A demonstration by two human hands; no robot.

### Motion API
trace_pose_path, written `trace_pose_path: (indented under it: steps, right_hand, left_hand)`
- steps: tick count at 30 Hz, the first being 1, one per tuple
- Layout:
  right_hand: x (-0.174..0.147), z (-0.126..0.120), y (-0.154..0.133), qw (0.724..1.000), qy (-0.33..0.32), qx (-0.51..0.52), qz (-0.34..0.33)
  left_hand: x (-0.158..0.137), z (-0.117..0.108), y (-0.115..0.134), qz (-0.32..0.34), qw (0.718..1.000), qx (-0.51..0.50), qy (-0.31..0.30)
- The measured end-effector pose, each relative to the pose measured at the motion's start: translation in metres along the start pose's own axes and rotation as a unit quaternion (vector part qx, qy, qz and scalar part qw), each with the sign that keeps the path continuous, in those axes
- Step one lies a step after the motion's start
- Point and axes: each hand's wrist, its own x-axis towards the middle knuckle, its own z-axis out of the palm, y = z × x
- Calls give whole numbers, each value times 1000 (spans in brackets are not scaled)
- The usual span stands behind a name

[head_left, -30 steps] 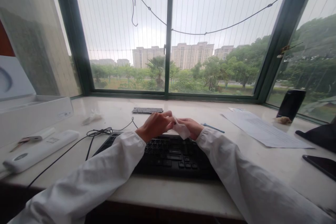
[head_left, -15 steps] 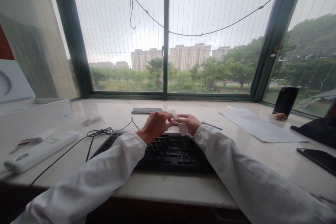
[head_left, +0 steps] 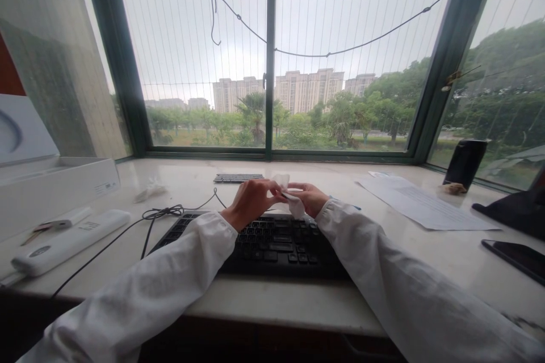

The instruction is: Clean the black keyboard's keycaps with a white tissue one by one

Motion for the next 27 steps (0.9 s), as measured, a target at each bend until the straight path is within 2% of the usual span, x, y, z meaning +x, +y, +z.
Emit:
trace_pose_path:
  steps: [6,12,17,21,27]
  right_hand:
    - [0,2,4,999,37,-18,-5]
    - [-1,5,5,999,32,-25,-30]
    - [0,0,1,995,69,-59,-37]
    - [-1,-4,-1,993,52,-80,-62]
    - [-7,-1,-8,989,78,-112,-54]
  left_hand:
    - [0,-1,2,15,1000,-25,-11]
    - [0,0,3,11,999,-47,-18]
    - [1,-1,3,8,998,-56,-7]
    - [1,-2,5,1,998,-59,2]
    - [1,-2,5,3,997,-74,-3]
